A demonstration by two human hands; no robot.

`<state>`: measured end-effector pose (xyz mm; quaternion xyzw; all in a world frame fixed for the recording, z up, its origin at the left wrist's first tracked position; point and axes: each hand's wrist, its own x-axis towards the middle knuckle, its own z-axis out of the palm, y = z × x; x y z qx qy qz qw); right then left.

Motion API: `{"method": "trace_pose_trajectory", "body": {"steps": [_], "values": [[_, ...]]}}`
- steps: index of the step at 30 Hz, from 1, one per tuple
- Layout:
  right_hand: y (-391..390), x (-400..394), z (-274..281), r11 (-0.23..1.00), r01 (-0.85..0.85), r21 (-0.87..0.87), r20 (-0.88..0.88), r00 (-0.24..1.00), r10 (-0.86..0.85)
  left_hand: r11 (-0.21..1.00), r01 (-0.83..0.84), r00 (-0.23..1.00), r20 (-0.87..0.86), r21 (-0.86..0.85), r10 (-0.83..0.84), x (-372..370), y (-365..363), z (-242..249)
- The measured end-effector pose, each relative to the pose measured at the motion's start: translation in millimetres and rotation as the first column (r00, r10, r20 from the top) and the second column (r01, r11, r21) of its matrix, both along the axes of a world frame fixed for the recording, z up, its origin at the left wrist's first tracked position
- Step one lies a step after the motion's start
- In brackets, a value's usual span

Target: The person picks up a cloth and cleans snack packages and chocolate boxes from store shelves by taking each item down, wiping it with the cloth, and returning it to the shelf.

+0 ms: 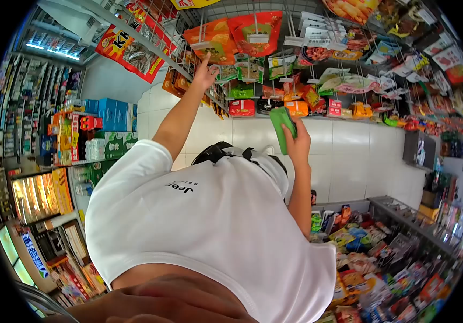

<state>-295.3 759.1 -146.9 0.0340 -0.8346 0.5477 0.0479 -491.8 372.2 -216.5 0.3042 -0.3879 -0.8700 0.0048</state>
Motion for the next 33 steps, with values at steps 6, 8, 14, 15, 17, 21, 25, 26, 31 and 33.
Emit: {"method": "trace_pose_trajectory", "body": {"steps": [6, 8, 14, 15, 17, 21, 25, 26, 31, 33], "values": [[56.4, 7.7, -19.6, 0.994, 0.098, -0.038, 0.132, 0.987, -0.092, 0.982, -0.123, 0.992, 0.039, 0.144, 0.118, -32.6, -8.4, -28.8], [65.9, 8.2, -29.8, 0.991, 0.136, -0.009, 0.145, 0.98, -0.133, 0.977, -0.111, 0.993, -0.021, 0.182, 0.117, -35.8, -10.6, -34.3], [76.4, -3.7, -43.1, 0.992, 0.125, -0.007, 0.152, 0.981, -0.123, 0.949, -0.215, 0.969, 0.168, 0.229, 0.179, -14.6, 18.8, -32.2], [75.9, -7.7, -40.4, 0.993, 0.117, -0.018, 0.142, 0.983, -0.113, 0.948, -0.22, 0.969, 0.165, 0.23, 0.185, -7.7, 24.0, -37.7], [76.1, -15.6, -38.9, 0.995, 0.093, -0.024, 0.153, 0.984, -0.088, 0.904, -0.294, 0.952, 0.177, 0.309, 0.25, 11.1, 35.2, -39.9], [71.9, -33.5, -35.6, 0.998, 0.047, 0.03, 0.057, 0.997, -0.049, 0.871, -0.264, 0.959, 0.017, 0.415, 0.283, 41.9, 37.9, -60.6], [73.0, -39.6, -40.6, 1.0, -0.029, 0.004, 0.114, 0.993, 0.029, 0.903, -0.186, 0.971, -0.069, 0.387, 0.229, 73.9, 42.1, -60.8], [72.4, -41.4, -44.3, 0.999, -0.04, 0.015, 0.106, 0.994, 0.039, 0.937, -0.122, 0.979, -0.115, 0.328, 0.168, 81.6, 42.0, -55.4], [63.0, -45.0, -49.8, 0.994, -0.11, 0.022, 0.114, 0.988, 0.107, 0.998, 0.045, 0.983, -0.179, 0.049, -0.036, 113.8, 34.6, -34.1], [55.8, -48.5, -46.5, 0.99, -0.14, 0.002, 0.129, 0.982, 0.139, 0.988, 0.112, 0.982, -0.139, -0.102, -0.126, 121.6, 30.7, -20.8]]}}
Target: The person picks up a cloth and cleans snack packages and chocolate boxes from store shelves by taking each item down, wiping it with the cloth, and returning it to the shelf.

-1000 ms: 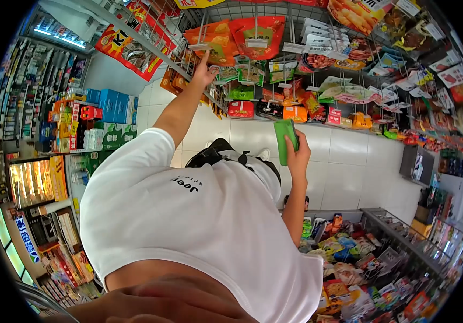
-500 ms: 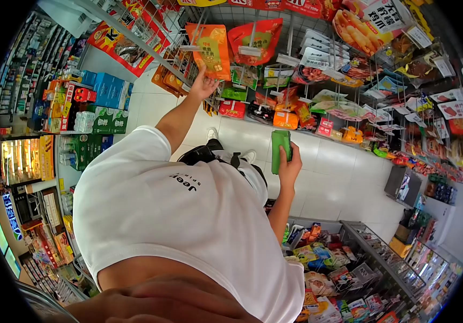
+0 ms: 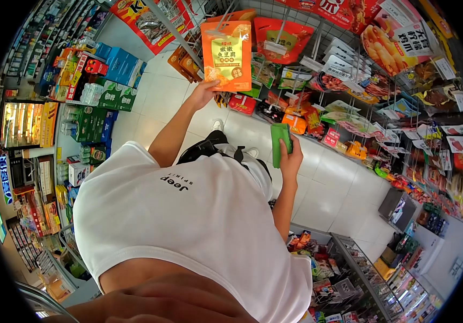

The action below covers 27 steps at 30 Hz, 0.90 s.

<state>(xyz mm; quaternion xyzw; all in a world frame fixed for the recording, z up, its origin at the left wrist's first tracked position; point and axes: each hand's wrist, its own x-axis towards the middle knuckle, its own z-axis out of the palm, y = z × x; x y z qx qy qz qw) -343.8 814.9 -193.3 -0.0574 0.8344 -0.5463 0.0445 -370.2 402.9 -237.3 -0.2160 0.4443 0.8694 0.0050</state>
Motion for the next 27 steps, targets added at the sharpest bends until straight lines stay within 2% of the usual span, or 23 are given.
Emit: {"method": "trace_pose_trajectory", "body": {"steps": [2, 6, 7, 10, 11, 12, 15, 18, 19, 21, 25, 27], "values": [[-6.0, -5.1, -2.9, 0.999, -0.042, -0.008, -0.017, 0.999, 0.042, 0.979, 0.12, 0.992, -0.014, -0.166, -0.124, 7.4, -5.0, 15.0], [-16.4, -9.1, 0.4, 0.997, -0.08, -0.025, 0.016, 0.997, 0.08, 0.954, 0.252, 0.967, 0.079, -0.163, -0.242, 2.4, -0.4, 68.1], [-19.5, -10.0, 1.3, 0.997, -0.08, -0.015, -0.007, 0.997, 0.08, 0.961, 0.262, 0.962, 0.098, -0.092, -0.254, -4.9, -4.1, 65.2], [-24.4, -11.4, 2.6, 0.997, -0.075, 0.015, -0.075, 0.994, 0.076, 0.958, 0.28, 0.955, 0.114, -0.056, -0.272, -13.5, 1.1, 76.8], [-25.0, -10.6, 2.5, 0.997, -0.068, 0.019, -0.088, 0.994, 0.07, 0.956, 0.26, 0.963, 0.116, -0.133, -0.245, -9.9, 4.5, 77.9], [-25.1, -8.1, 2.4, 0.998, -0.061, 0.023, -0.097, 0.993, 0.063, 0.961, 0.239, 0.969, 0.093, -0.136, -0.228, -3.4, 7.4, 78.6], [-22.6, -0.8, 10.6, 0.999, -0.026, -0.025, 0.011, 1.0, 0.027, 0.967, 0.201, 0.979, 0.054, -0.156, -0.195, 23.2, 11.5, 86.9], [-16.4, 3.7, -4.7, 0.997, 0.055, -0.061, 0.01, 0.998, -0.054, 0.952, 0.263, 0.964, 0.074, -0.156, -0.255, 51.8, 10.5, 85.9], [-12.7, 2.1, -15.2, 0.99, 0.074, -0.123, 0.038, 0.997, -0.07, 0.943, 0.296, 0.954, 0.097, -0.155, -0.283, 60.6, 11.2, 83.7], [-2.5, 3.2, -40.0, 0.93, 0.287, -0.23, 0.266, 0.938, -0.223, 0.949, 0.304, 0.947, 0.138, -0.083, -0.292, 74.4, 15.5, 72.2], [12.9, 3.6, -66.6, 0.666, 0.671, -0.326, 0.588, 0.695, -0.413, 0.967, 0.248, 0.939, 0.23, 0.057, -0.254, 91.4, 34.2, 52.6], [10.2, -0.4, -53.5, 0.73, 0.598, -0.331, 0.431, 0.784, -0.447, 0.956, 0.271, 0.941, 0.177, 0.114, -0.288, 94.7, 46.6, 49.0]]}}
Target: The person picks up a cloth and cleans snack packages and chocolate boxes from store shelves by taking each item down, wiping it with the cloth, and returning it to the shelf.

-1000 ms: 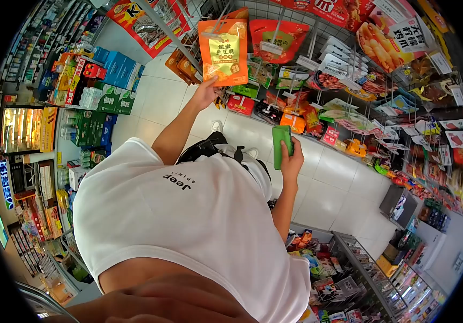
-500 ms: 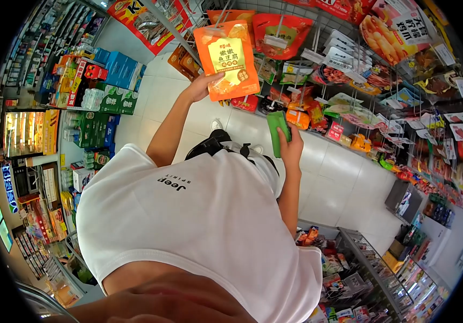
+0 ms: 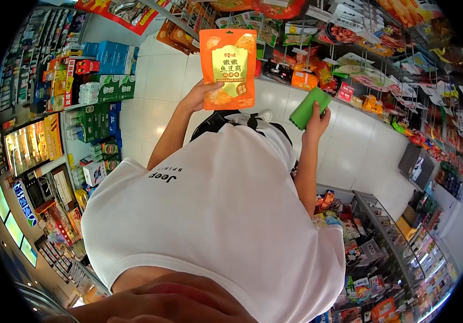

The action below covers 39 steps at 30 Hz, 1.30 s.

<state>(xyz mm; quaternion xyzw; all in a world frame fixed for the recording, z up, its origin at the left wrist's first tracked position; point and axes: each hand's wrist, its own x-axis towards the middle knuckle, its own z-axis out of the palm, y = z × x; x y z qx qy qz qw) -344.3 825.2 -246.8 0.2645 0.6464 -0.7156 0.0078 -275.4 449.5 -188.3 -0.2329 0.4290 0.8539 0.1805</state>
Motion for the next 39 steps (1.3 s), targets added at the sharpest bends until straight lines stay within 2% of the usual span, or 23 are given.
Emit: {"method": "trace_pose_trajectory", "body": {"steps": [1, 2, 4, 5, 7, 9, 11, 13, 14, 17, 18, 21, 22, 25, 26, 30, 33, 35, 37, 39], "values": [[-7.9, -6.0, 20.8, 0.998, -0.016, 0.063, -0.074, 0.997, 0.02, 0.999, 0.012, 1.0, -0.023, 0.036, -0.012, -1.7, 6.6, 1.5], [-21.1, -11.6, 49.1, 0.986, -0.041, 0.159, -0.238, 0.968, 0.079, 0.999, 0.024, 0.999, -0.042, 0.036, -0.022, -1.8, 15.5, 5.9], [-47.1, -24.2, 88.7, 0.918, -0.054, 0.394, -0.471, 0.846, 0.252, 0.999, 0.045, 0.995, -0.087, 0.021, -0.043, -4.3, 29.9, 23.2], [-56.6, -29.8, 100.9, 0.851, -0.037, 0.524, -0.527, 0.771, 0.358, 0.997, 0.076, 0.993, -0.091, 0.017, -0.074, -6.9, 35.5, 31.9], [-85.9, -42.9, 147.2, 0.675, 0.138, 0.725, -0.641, 0.494, 0.587, 0.99, 0.14, 0.985, -0.1, 0.011, -0.138, -11.3, 50.2, 47.4], [-111.4, -47.5, 156.9, 0.637, 0.036, 0.77, -0.585, 0.439, 0.682, 0.987, 0.156, 0.978, -0.139, -0.034, -0.159, -14.4, 68.9, 60.5], [-128.3, -36.1, 167.1, 0.541, -0.011, 0.841, -0.489, 0.411, 0.769, 0.983, 0.144, 0.964, -0.208, -0.116, -0.165, -22.3, 78.2, 61.2], [-134.9, -16.5, 166.7, 0.502, -0.094, 0.86, -0.452, 0.317, 0.833, 0.97, 0.098, 0.943, -0.291, -0.225, -0.163, -25.0, 79.2, 44.7], [-136.0, -10.7, 165.1, 0.478, -0.137, 0.868, -0.432, 0.269, 0.861, 0.959, 0.173, 0.941, -0.25, -0.225, -0.229, -24.6, 70.1, 29.0], [-127.8, -28.5, 168.0, 0.476, -0.004, 0.88, -0.459, 0.254, 0.851, 0.9, 0.109, 0.887, -0.367, -0.423, -0.28, -24.1, 80.1, 51.3], [-124.5, -39.3, 178.0, 0.445, 0.055, 0.894, -0.436, 0.337, 0.834, 0.91, 0.132, 0.895, -0.348, -0.393, -0.28, -23.4, 82.9, 62.6], [-123.9, -68.7, 182.0, 0.522, 0.093, 0.848, -0.498, 0.479, 0.723, 0.918, 0.182, 0.9, -0.317, -0.353, -0.301, -23.9, 87.7, 80.6], [-125.1, -62.3, 188.4, 0.508, 0.061, 0.859, -0.479, 0.447, 0.755, 0.907, 0.191, 0.89, -0.323, -0.374, -0.321, -26.1, 86.9, 78.9], [-126.1, -45.6, 185.6, 0.384, 0.054, 0.922, -0.388, 0.159, 0.908, 0.82, 0.253, 0.836, -0.312, -0.514, -0.453, -34.4, 77.4, 68.3], [-121.7, -47.2, 187.4, 0.364, 0.054, 0.93, -0.368, 0.134, 0.92, 0.777, 0.276, 0.813, -0.294, -0.566, -0.503, -33.2, 75.8, 64.0], [-97.4, -73.0, 179.4, 0.5, 0.105, 0.86, -0.472, 0.538, 0.699, 0.899, 0.189, 0.874, -0.349, -0.395, -0.337, -25.1, 81.5, 68.4], [-94.9, -53.1, 168.5, 0.548, 0.02, 0.836, -0.475, 0.527, 0.705, 0.939, 0.176, 0.914, -0.306, -0.296, -0.268, -25.5, 78.3, 71.3], [-92.8, -34.0, 174.9, 0.537, -0.085, 0.839, -0.451, 0.444, 0.774, 0.963, 0.165, 0.933, -0.281, -0.213, -0.222, -25.2, 77.4, 71.6], [-86.0, -28.2, 176.9, 0.519, -0.219, 0.826, -0.424, 0.366, 0.828, 0.963, 0.202, 0.933, -0.264, -0.181, -0.245, -25.6, 71.5, 70.0], [-78.6, -46.0, 166.3, 0.575, -0.035, 0.818, -0.487, 0.49, 0.723, 0.97, 0.209, 0.945, -0.23, -0.122, -0.233, -24.1, 71.0, 71.3]]}}
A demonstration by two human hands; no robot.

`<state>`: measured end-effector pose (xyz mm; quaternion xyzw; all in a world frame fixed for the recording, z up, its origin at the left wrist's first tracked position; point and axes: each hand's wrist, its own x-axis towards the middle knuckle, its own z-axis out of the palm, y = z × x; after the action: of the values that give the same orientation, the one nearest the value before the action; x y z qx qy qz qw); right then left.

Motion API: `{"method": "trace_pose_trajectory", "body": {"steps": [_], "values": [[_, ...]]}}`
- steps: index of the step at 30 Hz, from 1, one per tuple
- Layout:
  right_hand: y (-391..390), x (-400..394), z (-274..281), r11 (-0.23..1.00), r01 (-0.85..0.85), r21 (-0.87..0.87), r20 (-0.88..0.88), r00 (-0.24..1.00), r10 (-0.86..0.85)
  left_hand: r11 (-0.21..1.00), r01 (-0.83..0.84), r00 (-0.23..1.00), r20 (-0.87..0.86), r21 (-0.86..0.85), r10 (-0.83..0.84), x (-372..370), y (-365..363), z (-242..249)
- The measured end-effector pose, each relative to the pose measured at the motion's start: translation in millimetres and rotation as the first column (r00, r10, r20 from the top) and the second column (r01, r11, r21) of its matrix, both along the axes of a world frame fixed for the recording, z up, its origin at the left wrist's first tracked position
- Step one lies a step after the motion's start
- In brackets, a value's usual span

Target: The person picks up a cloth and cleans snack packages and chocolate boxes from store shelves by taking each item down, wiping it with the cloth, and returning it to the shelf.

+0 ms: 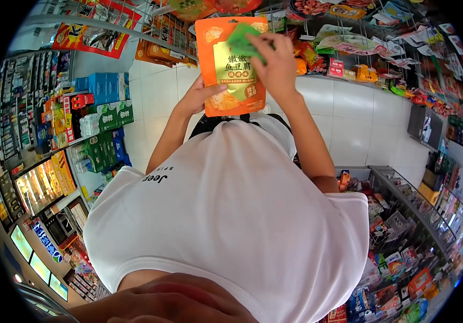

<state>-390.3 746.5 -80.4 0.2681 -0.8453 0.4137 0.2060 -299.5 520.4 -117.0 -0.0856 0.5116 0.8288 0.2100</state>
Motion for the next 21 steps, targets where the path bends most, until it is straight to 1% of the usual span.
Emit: {"method": "trace_pose_trajectory", "body": {"steps": [2, 3, 6, 7, 10, 11, 14, 15, 18, 19, 21], "values": [[1.8, -16.6, -18.5, 0.986, 0.132, -0.101, -0.021, 0.991, -0.135, 0.997, -0.043, 0.997, 0.068, 0.069, 0.038, 0.9, 2.7, 11.3], [-2.1, -12.6, -13.7, 0.987, 0.117, -0.11, -0.007, 0.993, -0.118, 0.991, -0.078, 0.996, 0.06, 0.104, 0.072, 0.2, 5.1, 7.7], [-16.1, 11.2, 11.3, 0.991, -0.136, 0.014, -0.009, 0.991, 0.137, 0.966, -0.115, 0.989, 0.118, 0.233, 0.089, -6.6, 5.9, 4.7], [-20.0, 15.4, 14.4, 0.973, -0.227, 0.052, 0.019, 0.974, 0.226, 0.967, -0.15, 0.987, 0.085, 0.204, 0.135, -7.1, 12.9, 8.1], [-28.9, 8.2, 19.3, 0.986, -0.158, 0.06, 0.007, 0.987, 0.158, 0.944, -0.111, 0.98, 0.191, 0.309, 0.053, -10.0, 4.9, -3.2], [-33.4, 5.4, 16.1, 0.997, -0.067, 0.028, 0.001, 0.998, 0.067, 0.953, -0.064, 0.985, 0.171, 0.297, 0.013, -9.9, 1.0, -14.3], [-42.7, 19.2, 16.6, 0.981, -0.148, 0.122, -0.027, 0.988, 0.152, 0.843, -0.269, 0.96, 0.203, 0.466, 0.195, -12.2, 16.9, 20.2], [-42.3, 26.5, 15.1, 0.966, -0.211, 0.149, 0.005, 0.977, 0.212, 0.84, -0.335, 0.939, 0.225, 0.426, 0.26, -15.3, 15.9, 11.1], [-35.9, 40.4, 11.9, 0.9, -0.41, 0.149, 0.14, 0.91, 0.391, 0.814, -0.393, 0.919, 0.22, 0.427, 0.328, -14.5, 13.3, 23.2], [-35.6, 43.8, 12.6, 0.88, -0.448, 0.157, 0.145, 0.892, 0.428, 0.739, -0.356, 0.934, 0.233, 0.572, 0.27, -13.6, 14.4, 27.5], [-36.2, 41.4, 13.2, 0.904, -0.388, 0.177, 0.12, 0.92, 0.372, 0.811, -0.457, 0.88, 0.316, 0.366, 0.354, -13.3, 14.7, 34.8]]}}
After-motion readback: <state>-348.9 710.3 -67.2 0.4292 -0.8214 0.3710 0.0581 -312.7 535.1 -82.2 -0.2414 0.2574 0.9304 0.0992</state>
